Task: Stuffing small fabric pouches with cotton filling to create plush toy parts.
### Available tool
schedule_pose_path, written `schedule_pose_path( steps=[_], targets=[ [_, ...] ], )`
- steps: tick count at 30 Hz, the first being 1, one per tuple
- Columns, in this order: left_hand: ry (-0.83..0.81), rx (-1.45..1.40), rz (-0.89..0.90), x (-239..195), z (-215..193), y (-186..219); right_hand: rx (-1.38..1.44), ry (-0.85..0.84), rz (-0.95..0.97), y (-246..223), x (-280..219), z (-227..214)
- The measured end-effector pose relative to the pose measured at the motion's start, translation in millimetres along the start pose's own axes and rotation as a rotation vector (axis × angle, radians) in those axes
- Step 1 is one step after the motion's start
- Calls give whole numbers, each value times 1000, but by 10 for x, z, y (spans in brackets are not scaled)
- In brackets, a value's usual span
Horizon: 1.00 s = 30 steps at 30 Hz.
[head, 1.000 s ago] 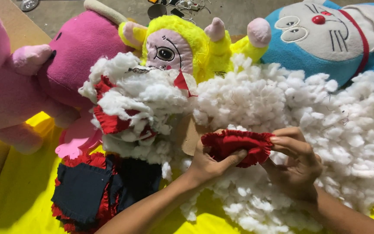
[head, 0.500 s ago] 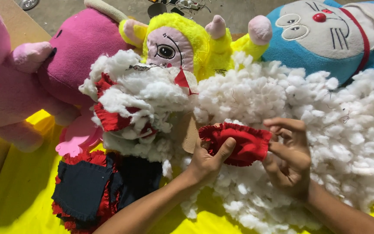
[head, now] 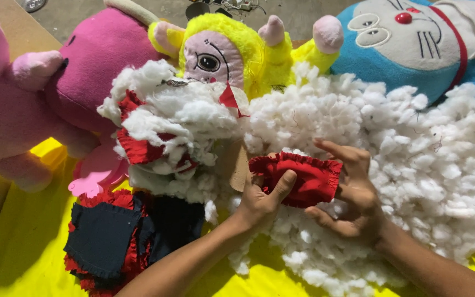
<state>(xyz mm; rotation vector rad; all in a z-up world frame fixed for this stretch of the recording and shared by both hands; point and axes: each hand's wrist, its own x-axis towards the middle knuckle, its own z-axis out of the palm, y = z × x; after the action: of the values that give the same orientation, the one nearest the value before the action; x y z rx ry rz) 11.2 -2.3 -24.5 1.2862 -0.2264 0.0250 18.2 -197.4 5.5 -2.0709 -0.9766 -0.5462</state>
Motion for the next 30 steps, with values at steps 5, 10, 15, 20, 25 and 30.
schedule_pose_path(
  steps=[5,10,15,20,25,30],
  targets=[
    [61,63,42,-14,-30,-154,95,-16,24,-59,45,17],
    [69,84,61,-24,-40,-148,132,49,33,-11,13,40],
    [-40,41,14,-33,-20,-75,316,-108,-19,3,72,72],
    [-73,10,193,7,14,-10,345,117,-57,136,-56,238],
    [-70,-13,268,20,40,-54,321,149,-10,-36,100,117],
    [-48,14,225,-3,75,50,341,96,-18,-171,251,142]
  ],
)
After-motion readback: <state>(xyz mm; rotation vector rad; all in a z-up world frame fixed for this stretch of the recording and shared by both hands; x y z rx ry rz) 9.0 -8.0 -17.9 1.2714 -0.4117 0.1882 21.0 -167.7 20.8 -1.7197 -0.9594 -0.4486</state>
